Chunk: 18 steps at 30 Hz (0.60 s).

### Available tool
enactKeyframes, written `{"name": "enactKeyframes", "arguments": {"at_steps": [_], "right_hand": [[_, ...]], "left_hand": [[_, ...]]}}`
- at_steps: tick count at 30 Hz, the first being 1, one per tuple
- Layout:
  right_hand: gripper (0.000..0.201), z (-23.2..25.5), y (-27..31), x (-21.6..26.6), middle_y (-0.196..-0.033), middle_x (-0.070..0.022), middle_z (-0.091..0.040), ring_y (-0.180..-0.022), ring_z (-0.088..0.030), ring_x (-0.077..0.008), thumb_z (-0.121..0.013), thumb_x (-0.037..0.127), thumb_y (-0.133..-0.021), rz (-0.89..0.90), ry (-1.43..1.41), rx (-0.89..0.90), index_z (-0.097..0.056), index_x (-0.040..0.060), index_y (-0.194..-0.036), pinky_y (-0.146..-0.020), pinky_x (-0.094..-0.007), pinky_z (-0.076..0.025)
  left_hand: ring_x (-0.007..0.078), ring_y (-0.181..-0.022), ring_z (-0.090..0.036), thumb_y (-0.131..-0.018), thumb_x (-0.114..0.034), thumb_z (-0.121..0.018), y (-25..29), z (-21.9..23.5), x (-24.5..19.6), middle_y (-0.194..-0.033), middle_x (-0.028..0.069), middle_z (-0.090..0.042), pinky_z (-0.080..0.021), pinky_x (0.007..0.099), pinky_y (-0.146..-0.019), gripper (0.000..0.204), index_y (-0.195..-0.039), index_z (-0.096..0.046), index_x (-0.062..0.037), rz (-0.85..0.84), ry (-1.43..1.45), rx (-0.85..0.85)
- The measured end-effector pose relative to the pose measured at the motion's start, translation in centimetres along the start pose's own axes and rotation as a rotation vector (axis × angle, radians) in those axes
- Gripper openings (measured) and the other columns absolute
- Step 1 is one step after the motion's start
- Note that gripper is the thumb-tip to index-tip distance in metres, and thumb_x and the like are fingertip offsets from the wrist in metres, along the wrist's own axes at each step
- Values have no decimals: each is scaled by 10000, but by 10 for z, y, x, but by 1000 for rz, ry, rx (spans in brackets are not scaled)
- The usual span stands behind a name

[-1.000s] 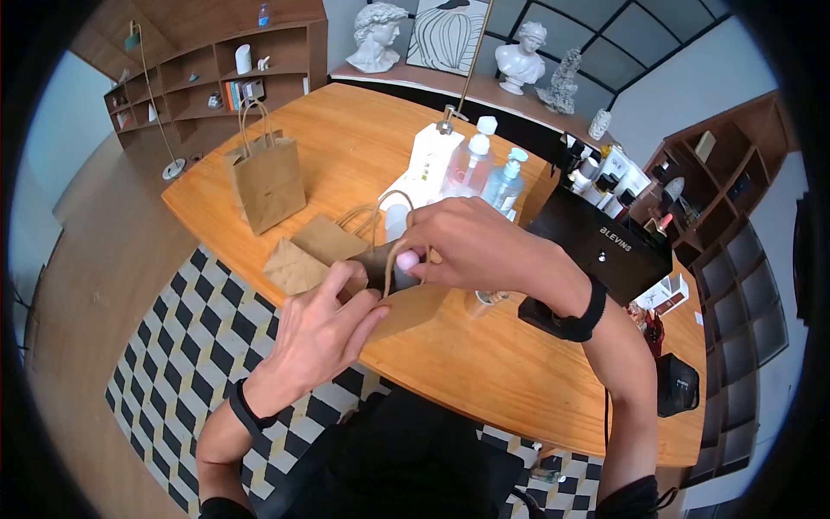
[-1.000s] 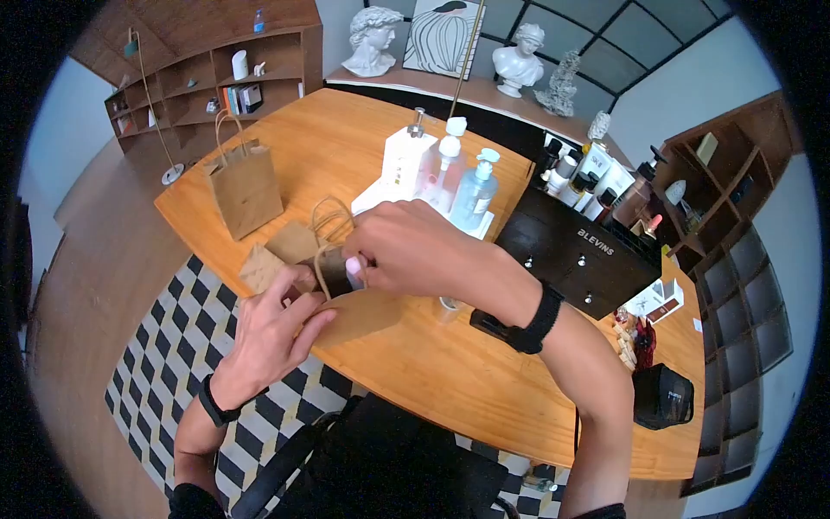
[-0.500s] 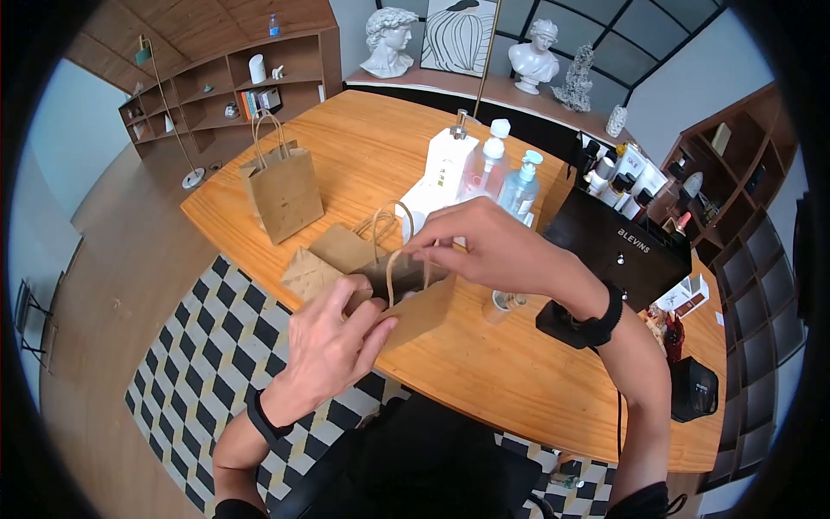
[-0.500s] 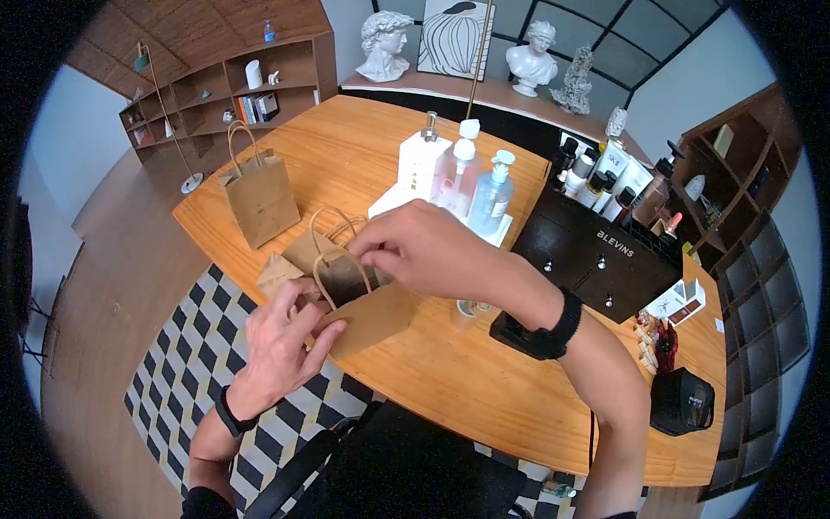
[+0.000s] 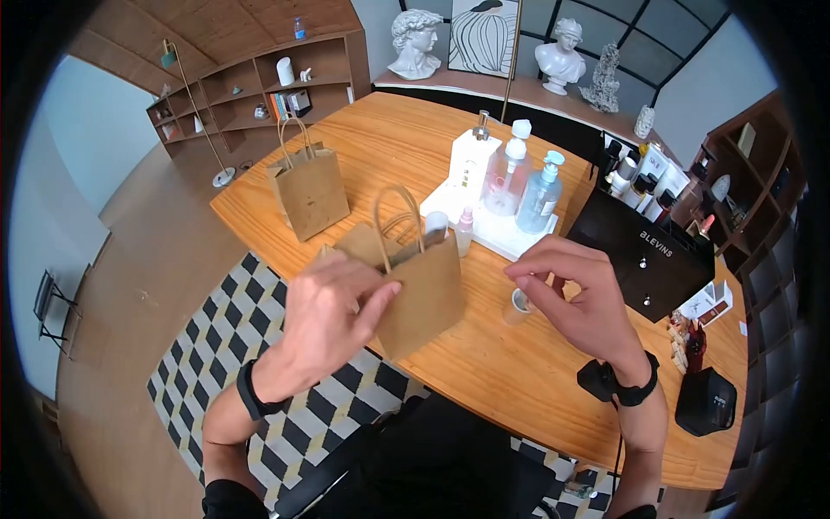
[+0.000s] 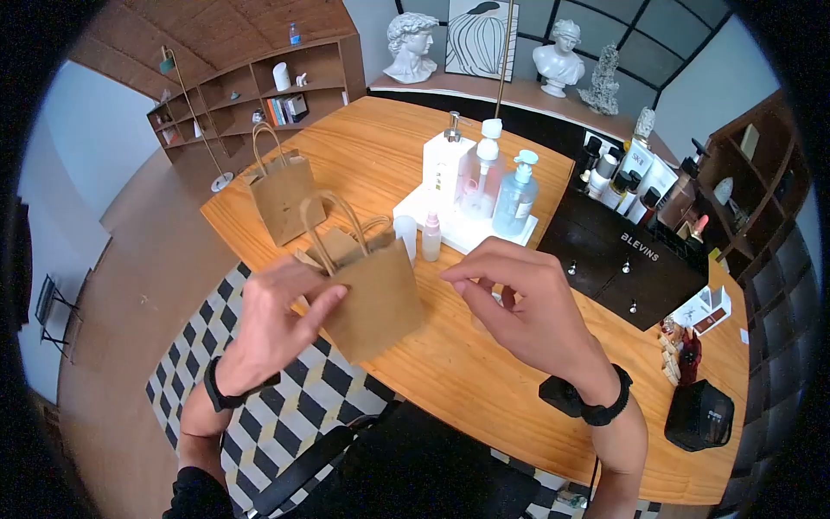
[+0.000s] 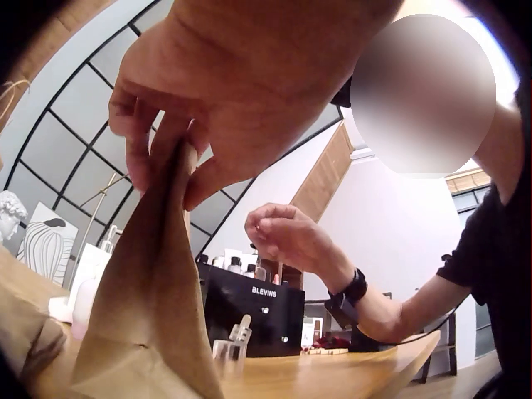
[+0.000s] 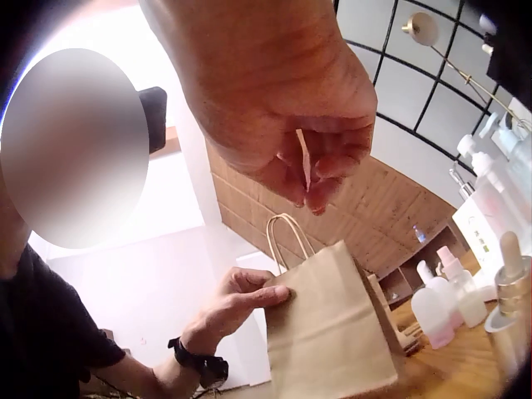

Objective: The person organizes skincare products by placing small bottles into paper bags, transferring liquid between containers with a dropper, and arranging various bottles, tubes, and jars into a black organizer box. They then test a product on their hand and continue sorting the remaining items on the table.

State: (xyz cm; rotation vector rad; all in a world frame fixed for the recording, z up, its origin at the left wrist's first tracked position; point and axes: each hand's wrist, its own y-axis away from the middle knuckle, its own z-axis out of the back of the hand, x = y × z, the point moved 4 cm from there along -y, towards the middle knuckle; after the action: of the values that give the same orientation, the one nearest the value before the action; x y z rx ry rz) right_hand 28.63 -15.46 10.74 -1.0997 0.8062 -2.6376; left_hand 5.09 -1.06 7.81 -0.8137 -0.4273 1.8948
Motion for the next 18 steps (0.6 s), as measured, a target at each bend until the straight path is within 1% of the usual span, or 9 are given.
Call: {"name": "enactKeyframes", "arguments": {"at_steps": [3, 4, 7, 9, 12, 13, 14, 16, 18], "right_hand": [[185, 8, 8, -4, -921, -46, -739, -682, -641, -73, -703, -32, -957, -16, -43, -68, -801, 28, -1102, -533, -232, -433], [185, 10, 10, -5, -921, -46, -739, -682, -641, -73, -703, -32, -957, -18, -53, -75, -801, 28, -1102, -533, -232, -433], [169, 18, 13, -8, -915, -41, -740, -677, -638, -69, -707, -21, -963, -21, -109, -126, -800, 29, -1095, -531, -229, -430], [165, 21, 15, -8, -916, -48, -743, -671, -634, -66, -705, -14, -961, 7, -109, -87, -794, 22, -1095, -529, -234, -429], [161, 24, 16, -9, -903, -61, -736, -663, -632, -83, -690, -6, -964, 5, -116, -76, -787, 15, -1092, -532, -246, -433], [161, 25, 18, -9, -903, -61, -736, -663, -632, -83, -690, -6, -964, 3, -118, -87, -787, 15, -1092, -532, -246, -433], [162, 25, 18, -8, -904, -72, -735, -674, -641, -110, -680, -5, -964, -13, -135, -63, -785, 12, -1086, -548, -262, -447], [163, 27, 20, -10, -905, -82, -733, -684, -649, -138, -670, -5, -963, -31, -152, -48, -782, 9, -1081, -564, -278, -461], [163, 26, 22, -12, -905, -103, -731, -721, -671, -211, -665, 7, -961, -4, -156, -11, -782, 10, -1074, -620, -325, -496]], "left_hand": [[307, -733, -649, -894, -125, -834, -23, 27, -5, -750, 145, -706, -513, 397, -679, 166, -863, -779, 29, -45, -134, -154], [307, -733, -649, -894, -125, -834, -33, 30, -1, -750, 145, -706, -513, 397, -679, 166, -863, -779, 29, -48, -141, -145], [278, -685, -646, -920, -184, -822, -73, 39, 16, -726, 154, -710, -509, 399, -660, 212, -889, -790, 23, 53, -294, -207], [260, -651, -675, -951, -262, -793, -107, 33, 35, -735, 162, -733, -527, 403, -659, 272, -947, -810, 10, 152, -339, -143], [233, -646, -716, -984, -295, -747, -154, 7, 77, -740, 147, -759, -556, 394, -675, 298, -1012, -824, -8, 147, -362, -89], [247, -684, -750, -981, -290, -733, -168, -2, 91, -725, 139, -764, -580, 398, -712, 285, -1052, -827, -31, 239, -311, -11], [260, -721, -784, -978, -286, -720, -179, -11, 106, -709, 130, -769, -604, 401, -749, 281, -1092, -831, -53, 331, -261, 66], [252, -734, -790, -976, -263, -698, -198, -27, 135, -731, 132, -778, -610, 393, -764, 272, -1083, -831, -52, 335, -278, 94], [245, -747, -796, -974, -241, -676, -208, -40, 161, -752, 135, -787, -616, 384, -779, 266, -1074, -832, -50, 340, -296, 126]]}}
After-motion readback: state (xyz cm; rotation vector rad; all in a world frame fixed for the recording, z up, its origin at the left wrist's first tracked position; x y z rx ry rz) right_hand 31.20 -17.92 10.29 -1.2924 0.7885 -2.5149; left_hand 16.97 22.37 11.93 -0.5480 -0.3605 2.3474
